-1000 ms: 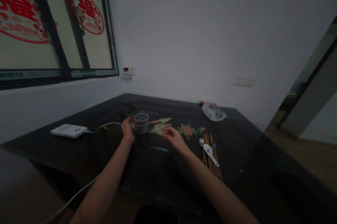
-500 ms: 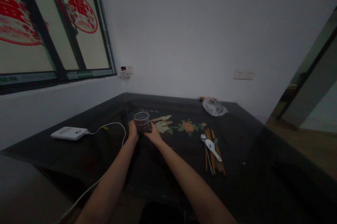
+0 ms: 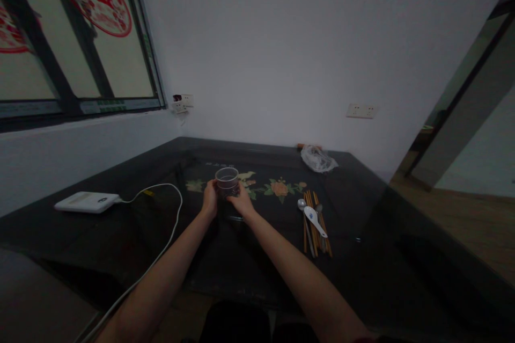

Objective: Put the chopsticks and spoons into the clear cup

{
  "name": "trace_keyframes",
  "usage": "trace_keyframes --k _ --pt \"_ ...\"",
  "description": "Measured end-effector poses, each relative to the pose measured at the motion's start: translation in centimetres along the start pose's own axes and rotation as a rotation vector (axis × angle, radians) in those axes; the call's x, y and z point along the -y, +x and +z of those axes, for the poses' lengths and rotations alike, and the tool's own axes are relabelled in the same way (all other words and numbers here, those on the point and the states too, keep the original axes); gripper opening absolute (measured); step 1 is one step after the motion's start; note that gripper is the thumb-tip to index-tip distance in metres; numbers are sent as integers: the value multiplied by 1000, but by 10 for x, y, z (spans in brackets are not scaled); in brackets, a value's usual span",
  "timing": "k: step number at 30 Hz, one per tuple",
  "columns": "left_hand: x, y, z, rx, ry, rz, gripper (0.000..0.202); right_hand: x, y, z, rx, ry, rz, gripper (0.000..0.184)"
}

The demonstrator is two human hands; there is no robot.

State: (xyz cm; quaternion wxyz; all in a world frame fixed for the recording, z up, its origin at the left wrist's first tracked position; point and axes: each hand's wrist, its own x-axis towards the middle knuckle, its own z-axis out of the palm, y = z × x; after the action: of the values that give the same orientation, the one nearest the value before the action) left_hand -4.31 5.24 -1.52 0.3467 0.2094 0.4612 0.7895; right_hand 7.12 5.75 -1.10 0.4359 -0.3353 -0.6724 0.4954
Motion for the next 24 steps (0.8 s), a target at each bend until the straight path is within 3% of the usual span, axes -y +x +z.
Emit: trace_keyframes --k 3,6,13,16,20,24 --pt "5 -17 10 112 31 7 23 5 -8 -22 -40 46 73 61" --pt "8 -39 23 238 55 20 24 12 -18 -51 -16 56 55 58" --pt "17 -90 63 500 54 -9 30 26 -47 -146 23 -10 32 54" --pt "25 -110 74 560 74 -31 37 33 -62 -179 81 -20 14 50" --pt "39 -130 81 656 138 16 53 38 -75 -201 99 -97 -1 43" --pt "49 -136 81 700 178 62 68 35 -77 -201 49 -126 -32 45"
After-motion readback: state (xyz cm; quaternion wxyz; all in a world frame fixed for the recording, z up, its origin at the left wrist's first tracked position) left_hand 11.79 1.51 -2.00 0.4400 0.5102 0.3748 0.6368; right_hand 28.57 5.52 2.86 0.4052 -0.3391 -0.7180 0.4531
